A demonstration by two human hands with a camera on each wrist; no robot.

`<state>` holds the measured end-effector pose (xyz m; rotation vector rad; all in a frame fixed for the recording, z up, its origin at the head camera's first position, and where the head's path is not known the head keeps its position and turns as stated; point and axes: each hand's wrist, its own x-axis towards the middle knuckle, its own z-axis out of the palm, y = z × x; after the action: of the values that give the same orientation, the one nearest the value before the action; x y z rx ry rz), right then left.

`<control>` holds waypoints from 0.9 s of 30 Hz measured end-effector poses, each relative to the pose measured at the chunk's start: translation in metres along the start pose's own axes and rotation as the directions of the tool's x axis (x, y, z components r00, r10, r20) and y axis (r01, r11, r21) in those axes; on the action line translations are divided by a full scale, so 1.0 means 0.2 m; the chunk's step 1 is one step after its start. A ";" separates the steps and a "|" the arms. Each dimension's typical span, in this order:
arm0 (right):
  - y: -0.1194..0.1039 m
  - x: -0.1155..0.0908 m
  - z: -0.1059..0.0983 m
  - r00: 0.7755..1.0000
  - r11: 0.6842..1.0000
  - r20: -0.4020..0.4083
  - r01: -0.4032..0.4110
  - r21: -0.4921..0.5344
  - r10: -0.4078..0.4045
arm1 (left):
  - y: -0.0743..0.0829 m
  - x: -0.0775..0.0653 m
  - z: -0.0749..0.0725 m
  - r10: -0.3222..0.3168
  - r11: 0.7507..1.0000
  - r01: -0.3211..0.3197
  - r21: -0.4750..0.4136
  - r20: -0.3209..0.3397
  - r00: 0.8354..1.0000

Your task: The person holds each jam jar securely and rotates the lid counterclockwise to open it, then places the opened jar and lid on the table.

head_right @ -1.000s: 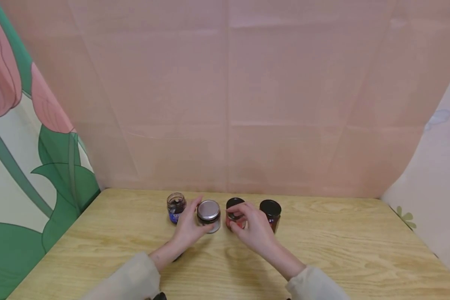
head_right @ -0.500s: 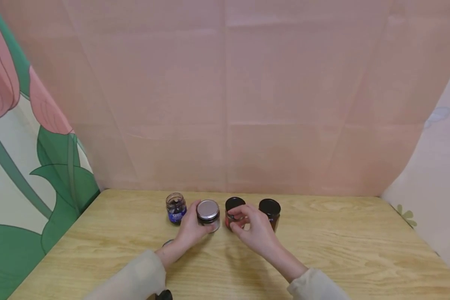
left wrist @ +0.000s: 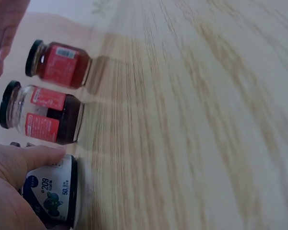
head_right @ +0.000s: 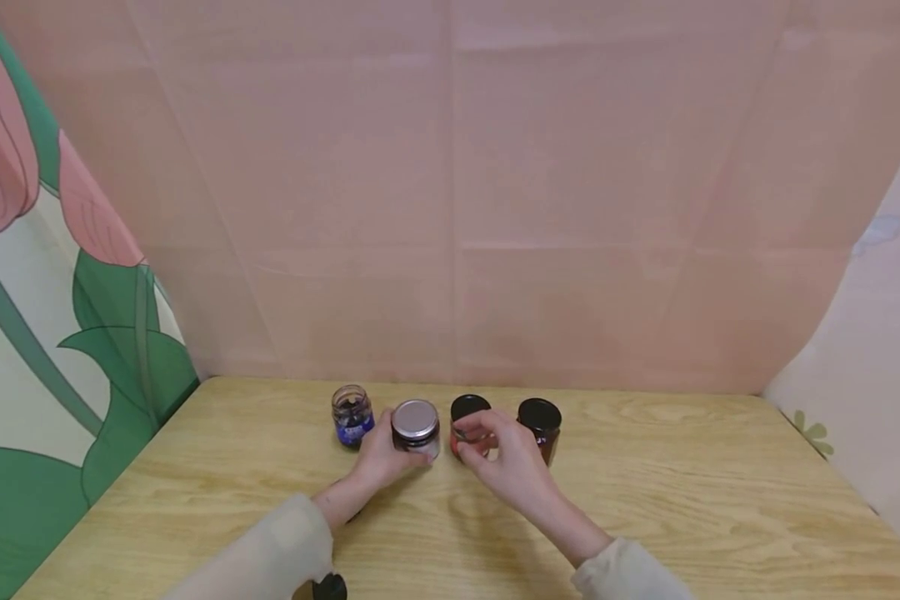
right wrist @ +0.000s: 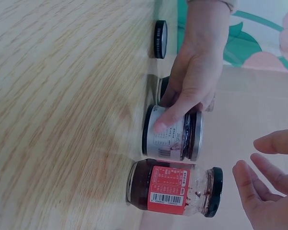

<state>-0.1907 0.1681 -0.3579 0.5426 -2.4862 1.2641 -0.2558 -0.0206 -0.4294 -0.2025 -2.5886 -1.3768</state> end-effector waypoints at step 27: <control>-0.03 0.05 0.03 0.999 0.999 -0.021 0.040 0.037 -0.039 | 0.13 -0.11 -0.12 0.090 0.992 -0.095 -0.078 -0.066 0.994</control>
<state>-0.1963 0.1574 -0.3532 0.5829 -2.4278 1.2969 -0.2260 -0.0278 -0.4007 -0.2831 -2.4435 -1.4327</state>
